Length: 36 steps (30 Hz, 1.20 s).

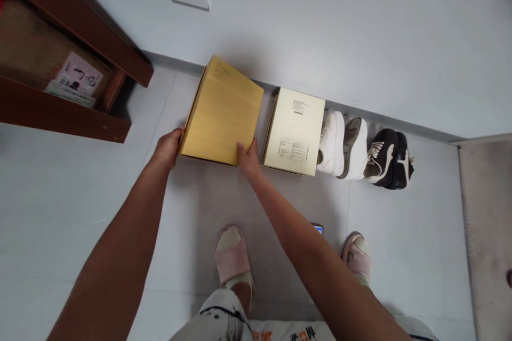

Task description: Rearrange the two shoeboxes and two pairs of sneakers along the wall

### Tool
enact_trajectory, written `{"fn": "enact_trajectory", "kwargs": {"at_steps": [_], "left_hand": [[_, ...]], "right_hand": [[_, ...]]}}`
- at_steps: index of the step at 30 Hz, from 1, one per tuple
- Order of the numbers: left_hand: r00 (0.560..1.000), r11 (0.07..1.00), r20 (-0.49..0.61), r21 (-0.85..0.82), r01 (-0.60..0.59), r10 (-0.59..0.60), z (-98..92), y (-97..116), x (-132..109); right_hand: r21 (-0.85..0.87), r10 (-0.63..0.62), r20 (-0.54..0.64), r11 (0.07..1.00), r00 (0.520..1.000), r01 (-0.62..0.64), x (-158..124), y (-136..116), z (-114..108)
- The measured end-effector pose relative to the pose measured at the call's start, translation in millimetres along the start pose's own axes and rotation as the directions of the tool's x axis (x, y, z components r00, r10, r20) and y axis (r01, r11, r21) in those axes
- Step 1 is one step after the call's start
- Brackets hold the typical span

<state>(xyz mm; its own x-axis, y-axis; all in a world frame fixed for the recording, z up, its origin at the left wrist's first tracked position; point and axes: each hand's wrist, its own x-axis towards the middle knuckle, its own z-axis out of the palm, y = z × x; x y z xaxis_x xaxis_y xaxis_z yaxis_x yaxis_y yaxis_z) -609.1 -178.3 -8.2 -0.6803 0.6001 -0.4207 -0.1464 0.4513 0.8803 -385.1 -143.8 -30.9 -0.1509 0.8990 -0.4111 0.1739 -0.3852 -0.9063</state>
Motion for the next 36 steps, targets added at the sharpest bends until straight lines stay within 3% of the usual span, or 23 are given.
{"fn": "enact_trajectory", "kwargs": {"at_steps": [3,10,16,20,23,26,29,32,36], "left_hand": [[0.998,0.998,-0.023,0.005,0.057,-0.057,-2.6,4,-12],[0.997,0.995,0.067,-0.1,-0.023,0.03,7.0,16,-36],[0.993,0.991,0.035,-0.076,-0.109,0.112,17.9,36,-54],[0.985,0.985,-0.034,0.04,-0.169,0.17,21.1,42,-62],[0.984,0.983,-0.026,0.058,-0.175,0.177,23.4,38,-60],[0.993,0.993,-0.004,0.027,-0.115,0.115,27.0,29,-53],[0.999,0.999,0.029,-0.036,0.026,-0.025,31.6,17,-43],[0.984,0.987,0.09,-0.036,0.157,-0.153,38.6,0,-35],[0.964,0.972,0.137,-0.015,0.233,-0.229,51.9,-26,-27]], "right_hand": [[-0.137,-0.041,-0.015,0.99,0.999,0.038,1,-6,3],[-0.256,-0.122,0.116,0.955,0.986,0.148,-5,-29,8],[-0.162,-0.174,0.188,0.965,0.967,0.205,-19,-52,13],[-0.069,-0.205,0.18,0.973,0.962,0.22,-16,-48,15],[-0.023,-0.221,0.174,0.973,0.96,0.229,-14,-44,11],[-0.022,-0.223,0.189,0.973,0.956,0.232,-16,-43,3],[-0.03,-0.214,0.176,0.974,0.961,0.223,-23,-46,-7],[-0.043,-0.232,0.113,0.97,0.966,0.238,-30,-46,-17],[-0.076,-0.304,0.018,0.949,0.952,0.305,-31,-41,-30]]}}
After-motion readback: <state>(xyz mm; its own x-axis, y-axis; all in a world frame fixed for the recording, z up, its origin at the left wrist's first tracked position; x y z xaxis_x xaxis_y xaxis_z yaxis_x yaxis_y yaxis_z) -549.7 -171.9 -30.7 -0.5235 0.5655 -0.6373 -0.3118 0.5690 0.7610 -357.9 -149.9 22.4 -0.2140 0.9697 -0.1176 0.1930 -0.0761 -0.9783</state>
